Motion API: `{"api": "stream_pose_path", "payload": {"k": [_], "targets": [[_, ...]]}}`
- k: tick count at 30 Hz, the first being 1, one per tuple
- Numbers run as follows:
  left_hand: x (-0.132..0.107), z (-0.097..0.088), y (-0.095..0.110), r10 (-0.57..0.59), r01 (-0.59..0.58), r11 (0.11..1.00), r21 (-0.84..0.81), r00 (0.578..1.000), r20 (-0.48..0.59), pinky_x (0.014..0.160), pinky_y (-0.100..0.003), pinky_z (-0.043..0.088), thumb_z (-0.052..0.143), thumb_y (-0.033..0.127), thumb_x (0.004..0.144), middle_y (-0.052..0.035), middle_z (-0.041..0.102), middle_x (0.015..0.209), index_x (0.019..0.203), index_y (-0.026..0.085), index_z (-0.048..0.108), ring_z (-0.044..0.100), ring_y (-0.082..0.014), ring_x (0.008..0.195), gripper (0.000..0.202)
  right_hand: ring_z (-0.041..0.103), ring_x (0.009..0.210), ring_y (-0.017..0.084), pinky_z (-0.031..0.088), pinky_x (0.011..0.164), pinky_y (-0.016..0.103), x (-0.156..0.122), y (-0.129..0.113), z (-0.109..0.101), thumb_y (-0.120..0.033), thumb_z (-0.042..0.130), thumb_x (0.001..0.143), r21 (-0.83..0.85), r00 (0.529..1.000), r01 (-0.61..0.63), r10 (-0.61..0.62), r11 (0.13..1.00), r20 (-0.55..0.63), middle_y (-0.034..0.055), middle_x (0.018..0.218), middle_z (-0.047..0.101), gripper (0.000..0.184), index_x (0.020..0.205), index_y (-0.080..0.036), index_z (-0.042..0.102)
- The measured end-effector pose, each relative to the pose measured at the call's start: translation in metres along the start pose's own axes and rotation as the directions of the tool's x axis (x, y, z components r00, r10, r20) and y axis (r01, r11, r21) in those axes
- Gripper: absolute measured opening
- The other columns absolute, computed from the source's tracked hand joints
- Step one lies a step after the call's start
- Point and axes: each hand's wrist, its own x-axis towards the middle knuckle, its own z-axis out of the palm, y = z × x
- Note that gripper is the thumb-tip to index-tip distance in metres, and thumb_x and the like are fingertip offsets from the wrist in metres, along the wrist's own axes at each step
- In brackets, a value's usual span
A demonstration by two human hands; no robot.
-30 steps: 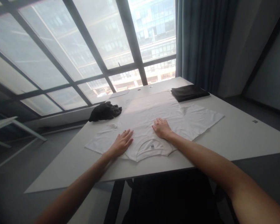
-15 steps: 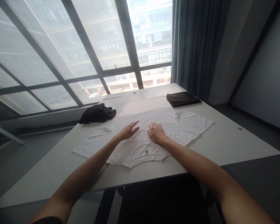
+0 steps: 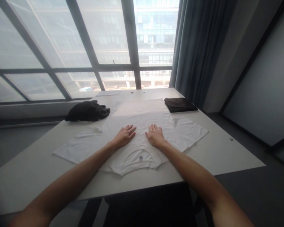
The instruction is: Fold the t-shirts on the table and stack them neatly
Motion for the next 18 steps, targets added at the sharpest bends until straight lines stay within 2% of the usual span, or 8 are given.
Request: {"api": "stream_pose_path", "payload": {"k": [3, 7, 10, 15, 18], "targets": [[-0.001, -0.002, 0.002, -0.015, 0.014, 1.000, 0.001, 1.000, 0.024, 0.121, -0.058, 0.022, 0.030, 0.052, 0.105, -0.0124, 0.030, 0.166, 0.156, 0.024, 0.042, 0.025, -0.0320, 0.154, 0.059, 0.019, 0.156, 0.029, 0.014, 0.123, 0.055, -0.001, 0.001, 0.003, -0.041, 0.034, 0.105, 0.019, 0.998, 0.008, -0.007, 1.000, -0.070, 0.0181, 0.168, 0.024, 0.062, 0.158, -0.008, 0.034], [-0.001, -0.003, 0.002, -0.023, 0.022, 1.000, 0.006, 0.999, 0.038, 0.122, -0.057, 0.022, 0.030, 0.052, 0.105, -0.0105, 0.030, 0.167, 0.156, 0.026, 0.042, 0.025, -0.0314, 0.154, 0.058, 0.023, 0.154, 0.030, 0.015, 0.122, 0.055, -0.002, 0.000, 0.004, -0.042, 0.034, 0.104, 0.038, 1.000, -0.005, 0.007, 0.999, -0.030, 0.0195, 0.166, 0.029, 0.061, 0.155, -0.008, 0.039], [0.000, -0.002, 0.000, -0.025, 0.025, 1.000, 0.004, 0.999, 0.022, 0.122, -0.057, 0.024, 0.030, 0.050, 0.105, -0.0095, 0.032, 0.166, 0.154, 0.026, 0.044, 0.027, -0.0303, 0.154, 0.056, 0.022, 0.155, 0.028, 0.016, 0.123, 0.053, -0.001, 0.001, 0.004, -0.040, 0.034, 0.104, 0.044, 0.997, -0.008, 0.011, 0.999, -0.077, 0.0183, 0.166, 0.028, 0.060, 0.155, -0.008, 0.038], [0.001, 0.000, -0.003, -0.017, 0.017, 1.000, 0.006, 1.000, 0.015, 0.122, -0.056, 0.024, 0.030, 0.049, 0.105, -0.0099, 0.033, 0.166, 0.154, 0.026, 0.044, 0.027, -0.0296, 0.154, 0.056, 0.021, 0.155, 0.031, 0.013, 0.122, 0.056, 0.002, 0.008, 0.003, -0.040, 0.039, 0.103, 0.038, 0.991, -0.130, 0.131, 0.991, -0.036, 0.0193, 0.166, 0.029, 0.062, 0.155, -0.007, 0.040], [0.002, -0.001, -0.004, -0.012, 0.011, 1.000, 0.013, 1.000, 0.021, 0.122, -0.056, 0.025, 0.029, 0.049, 0.105, -0.0101, 0.033, 0.166, 0.154, 0.025, 0.045, 0.027, -0.0301, 0.154, 0.057, 0.021, 0.155, 0.031, 0.013, 0.122, 0.055, 0.004, 0.015, 0.001, -0.040, 0.036, 0.103, 0.037, 0.980, -0.183, 0.185, 0.982, -0.070, 0.0213, 0.166, 0.027, 0.063, 0.156, -0.005, 0.037]]}}
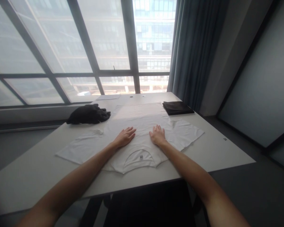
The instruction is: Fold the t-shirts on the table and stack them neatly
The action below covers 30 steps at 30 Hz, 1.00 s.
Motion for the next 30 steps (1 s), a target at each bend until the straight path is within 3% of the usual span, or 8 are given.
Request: {"api": "stream_pose_path", "payload": {"k": [8, 14, 15, 17, 19, 23, 26, 30], "targets": [[0.001, 0.000, -0.001, -0.007, 0.007, 1.000, -0.002, 1.000, -0.010, 0.122, -0.055, 0.025, 0.029, 0.050, 0.105, -0.0098, 0.033, 0.165, 0.154, 0.025, 0.045, 0.028, -0.0301, 0.154, 0.058, 0.018, 0.155, 0.030, 0.011, 0.123, 0.055, 0.005, 0.013, 0.002, -0.037, 0.039, 0.103, 0.015, 0.998, -0.038, 0.038, 0.999, -0.039, 0.0209, 0.167, 0.026, 0.060, 0.154, -0.006, 0.040], [0.001, 0.000, -0.001, -0.008, 0.008, 1.000, -0.002, 1.000, -0.007, 0.122, -0.056, 0.025, 0.029, 0.049, 0.104, -0.0104, 0.034, 0.165, 0.154, 0.024, 0.045, 0.027, -0.0301, 0.154, 0.058, 0.011, 0.157, 0.027, 0.000, 0.125, 0.052, 0.007, 0.009, -0.004, -0.028, 0.049, 0.098, 0.371, 0.992, -0.022, 0.067, 0.928, -0.109, 0.0196, 0.168, 0.022, 0.055, 0.150, -0.007, 0.046], [0.001, -0.001, 0.000, -0.011, 0.010, 1.000, -0.001, 1.000, -0.007, 0.122, -0.056, 0.025, 0.029, 0.049, 0.104, -0.0102, 0.033, 0.165, 0.154, 0.025, 0.045, 0.027, -0.0300, 0.154, 0.058, 0.009, 0.158, 0.025, 0.002, 0.126, 0.049, 0.009, 0.006, -0.007, -0.026, 0.050, 0.097, 0.547, 0.991, -0.005, 0.078, 0.837, -0.110, 0.0162, 0.169, 0.021, 0.053, 0.147, -0.009, 0.050], [0.000, -0.001, 0.000, -0.015, 0.015, 1.000, -0.001, 1.000, -0.005, 0.122, -0.055, 0.025, 0.030, 0.049, 0.104, -0.0100, 0.033, 0.165, 0.154, 0.025, 0.045, 0.027, -0.0300, 0.154, 0.058, 0.016, 0.157, 0.022, 0.011, 0.127, 0.044, 0.014, 0.001, -0.012, -0.024, 0.053, 0.095, 0.864, 0.994, 0.003, 0.096, 0.503, -0.059, 0.0103, 0.169, 0.026, 0.045, 0.139, -0.015, 0.058], [0.000, -0.002, 0.001, -0.015, 0.015, 1.000, -0.004, 1.000, -0.002, 0.122, -0.055, 0.025, 0.030, 0.049, 0.104, -0.0102, 0.033, 0.165, 0.154, 0.024, 0.045, 0.028, -0.0301, 0.154, 0.058, 0.037, 0.149, 0.023, 0.030, 0.122, 0.045, 0.019, -0.001, -0.015, -0.027, 0.050, 0.097, 0.972, 0.996, -0.064, 0.076, 0.225, 0.049, 0.0103, 0.162, 0.040, 0.036, 0.130, -0.019, 0.062], [0.001, -0.001, 0.000, -0.015, 0.015, 1.000, -0.011, 1.000, 0.005, 0.123, -0.054, 0.023, 0.030, 0.049, 0.104, -0.0103, 0.033, 0.166, 0.155, 0.024, 0.044, 0.026, -0.0298, 0.154, 0.058, 0.068, 0.115, 0.025, 0.057, 0.095, 0.050, 0.025, 0.023, -0.025, -0.033, 0.034, 0.105, 0.968, 0.968, -0.250, 0.005, 0.035, 0.250, 0.0201, 0.135, 0.062, 0.035, 0.120, -0.016, 0.060], [0.002, 0.000, -0.001, -0.018, 0.018, 1.000, -0.017, 1.000, 0.009, 0.123, -0.054, 0.023, 0.029, 0.050, 0.105, -0.0100, 0.032, 0.166, 0.155, 0.025, 0.044, 0.026, -0.0296, 0.154, 0.058, 0.071, 0.107, 0.027, 0.062, 0.083, 0.051, 0.029, 0.062, -0.040, -0.032, 0.036, 0.104, 0.895, 0.925, -0.349, 0.051, -0.278, 0.376, 0.0240, 0.124, 0.064, 0.031, 0.118, -0.012, 0.056], [0.002, 0.000, -0.001, -0.023, 0.024, 1.000, -0.017, 1.000, 0.011, 0.123, -0.054, 0.023, 0.030, 0.050, 0.105, -0.0087, 0.032, 0.166, 0.155, 0.027, 0.044, 0.026, -0.0287, 0.154, 0.057, 0.070, 0.103, 0.020, 0.064, 0.074, 0.037, 0.034, 0.112, -0.059, -0.036, 0.026, 0.105, 0.867, 0.907, -0.181, 0.263, -0.464, 0.330, 0.0172, 0.124, 0.062, 0.034, 0.118, -0.018, 0.052]]}}
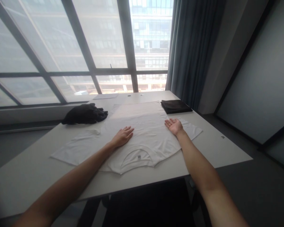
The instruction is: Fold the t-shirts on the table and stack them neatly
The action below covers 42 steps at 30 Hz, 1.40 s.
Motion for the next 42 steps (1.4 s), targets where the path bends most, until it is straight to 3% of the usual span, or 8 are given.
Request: {"api": "stream_pose_path", "payload": {"k": [4, 9, 16, 21, 29, 35, 39, 42], "targets": [[-0.001, -0.001, 0.002, 0.004, -0.004, 1.000, 0.002, 1.000, -0.003, 0.122, -0.055, 0.023, 0.030, 0.049, 0.105, -0.0100, 0.032, 0.166, 0.155, 0.025, 0.044, 0.026, -0.0298, 0.154, 0.057, 0.069, 0.102, 0.015, 0.063, 0.077, 0.032, 0.003, -0.014, -0.009, -0.045, 0.025, 0.104, 0.108, 0.983, 0.170, -0.161, 0.980, -0.083, 0.0100, 0.122, 0.064, 0.037, 0.111, -0.024, 0.055], [-0.001, 0.000, 0.001, 0.009, -0.008, 1.000, 0.012, 1.000, -0.015, 0.122, -0.055, 0.025, 0.030, 0.049, 0.104, -0.0096, 0.033, 0.165, 0.154, 0.026, 0.045, 0.028, -0.0292, 0.154, 0.056, 0.067, 0.112, 0.018, 0.059, 0.091, 0.039, -0.011, 0.000, 0.016, -0.047, 0.029, 0.103, 0.080, 0.974, 0.217, -0.221, 0.973, 0.042, 0.0106, 0.126, 0.067, 0.041, 0.107, -0.023, 0.062], [0.000, 0.001, 0.001, 0.011, -0.011, 1.000, 0.016, 1.000, -0.011, 0.122, -0.055, 0.023, 0.028, 0.049, 0.105, -0.0102, 0.032, 0.166, 0.155, 0.025, 0.043, 0.026, -0.0298, 0.154, 0.058, 0.061, 0.126, 0.022, 0.053, 0.102, 0.044, -0.060, 0.072, 0.064, -0.056, 0.027, 0.104, -0.154, 0.921, 0.042, 0.022, 0.987, 0.388, 0.0116, 0.140, 0.062, 0.052, 0.119, -0.022, 0.063], [-0.001, 0.000, 0.002, 0.005, -0.005, 1.000, 0.026, 1.000, -0.006, 0.122, -0.055, 0.023, 0.028, 0.049, 0.105, -0.0100, 0.032, 0.166, 0.155, 0.024, 0.043, 0.026, -0.0300, 0.154, 0.058, 0.071, 0.106, 0.024, 0.059, 0.090, 0.046, -0.062, 0.094, 0.063, -0.053, 0.028, 0.105, -0.231, 0.960, -0.183, 0.224, 0.956, 0.166, 0.0194, 0.126, 0.066, 0.051, 0.119, -0.016, 0.060], [-0.003, -0.003, 0.005, 0.009, -0.009, 1.000, 0.023, 1.000, -0.011, 0.121, -0.056, 0.026, 0.031, 0.047, 0.105, -0.0111, 0.034, 0.165, 0.154, 0.024, 0.045, 0.028, -0.0309, 0.154, 0.056, 0.067, 0.109, 0.018, 0.059, 0.088, 0.037, -0.031, 0.051, 0.039, -0.032, 0.024, 0.103, -0.198, 0.968, 0.051, -0.098, 0.979, -0.231, 0.0147, 0.133, 0.060, 0.041, 0.136, -0.022, 0.046], [-0.010, -0.014, 0.027, 0.181, -0.182, 0.983, 0.000, 0.975, -0.133, 0.126, -0.049, 0.017, 0.027, 0.046, 0.107, -0.0071, 0.032, 0.166, 0.159, 0.023, 0.036, 0.022, -0.0239, 0.156, 0.058, 0.068, 0.110, 0.020, 0.059, 0.092, 0.036, -0.038, 0.056, 0.047, -0.040, 0.029, 0.103, -0.162, 0.978, 0.162, -0.180, 0.973, -0.105, 0.0114, 0.118, 0.070, 0.039, 0.116, -0.021, 0.060], [-0.018, -0.013, 0.042, 0.298, -0.297, 0.955, -0.020, 0.954, 0.040, 0.126, -0.054, 0.012, 0.027, 0.054, 0.106, -0.0046, 0.024, 0.169, 0.161, 0.029, 0.030, 0.015, -0.0261, 0.158, 0.061, 0.071, 0.104, 0.023, 0.061, 0.086, 0.041, -0.050, 0.066, 0.055, -0.042, 0.034, 0.104, -0.125, 0.994, 0.010, 0.003, 0.992, 0.105, 0.0138, 0.110, 0.072, 0.036, 0.110, -0.019, 0.061], [-0.022, -0.009, 0.044, 0.310, -0.310, 0.951, -0.020, 0.942, 0.130, 0.125, -0.055, 0.012, 0.024, 0.055, 0.107, -0.0048, 0.023, 0.169, 0.160, 0.030, 0.033, 0.016, -0.0276, 0.157, 0.060, 0.073, 0.094, 0.022, 0.063, 0.077, 0.037, -0.055, 0.072, 0.057, -0.031, 0.036, 0.104, -0.166, 0.986, -0.134, 0.148, 0.977, 0.077, 0.0150, 0.105, 0.070, 0.029, 0.109, -0.016, 0.059]]}}
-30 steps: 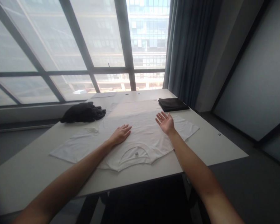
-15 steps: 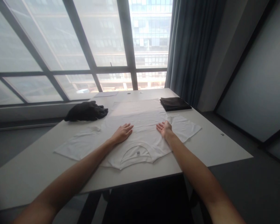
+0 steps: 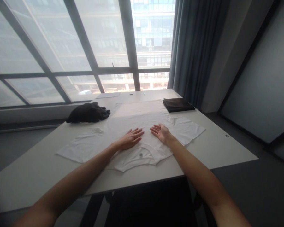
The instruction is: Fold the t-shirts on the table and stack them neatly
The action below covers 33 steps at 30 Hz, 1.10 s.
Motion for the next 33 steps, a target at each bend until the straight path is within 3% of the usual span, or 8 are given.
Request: {"api": "stream_pose_path", "payload": {"k": [7, 14, 28, 33], "targets": [[0.001, 0.003, -0.006, 0.000, 0.000, 1.000, -0.008, 1.000, -0.027, 0.126, -0.054, 0.013, 0.023, 0.058, 0.106, -0.0037, 0.024, 0.168, 0.159, 0.032, 0.035, 0.018, -0.0269, 0.157, 0.060, 0.071, 0.086, 0.016, 0.062, 0.077, 0.030, 0.004, -0.001, -0.004, -0.023, 0.046, 0.098, 0.013, 0.993, 0.085, -0.083, 0.996, -0.079, 0.0097, 0.104, 0.069, 0.016, 0.107, -0.018, 0.059], [0.003, 0.006, -0.010, 0.001, -0.002, 1.000, -0.016, 0.999, -0.032, 0.126, -0.053, 0.012, 0.023, 0.060, 0.106, -0.0032, 0.023, 0.169, 0.159, 0.033, 0.035, 0.017, -0.0265, 0.157, 0.062, 0.072, 0.087, 0.019, 0.063, 0.073, 0.036, 0.006, -0.002, -0.006, -0.028, 0.044, 0.098, 0.026, 0.990, 0.086, -0.082, 0.996, -0.118, 0.0119, 0.111, 0.066, 0.026, 0.123, -0.022, 0.047], [0.002, 0.005, -0.009, -0.007, 0.006, 1.000, -0.028, 1.000, -0.024, 0.126, -0.053, 0.011, 0.021, 0.062, 0.105, -0.0044, 0.022, 0.169, 0.159, 0.030, 0.036, 0.016, -0.0282, 0.157, 0.065, 0.073, 0.087, 0.019, 0.064, 0.070, 0.032, 0.005, -0.003, -0.004, -0.034, 0.045, 0.101, 0.119, 0.994, 0.088, -0.079, 0.989, -0.077, 0.0124, 0.109, 0.067, 0.026, 0.122, -0.020, 0.050], [0.002, 0.004, -0.009, -0.006, 0.005, 0.999, -0.042, 1.000, -0.013, 0.126, -0.054, 0.011, 0.021, 0.062, 0.105, -0.0046, 0.022, 0.169, 0.159, 0.030, 0.036, 0.015, -0.0284, 0.157, 0.065, 0.072, 0.088, 0.019, 0.063, 0.068, 0.035, 0.009, -0.010, -0.012, -0.037, 0.038, 0.102, 0.184, 0.983, 0.079, -0.046, 0.980, -0.176, 0.0126, 0.113, 0.065, 0.038, 0.137, -0.022, 0.039]]}}
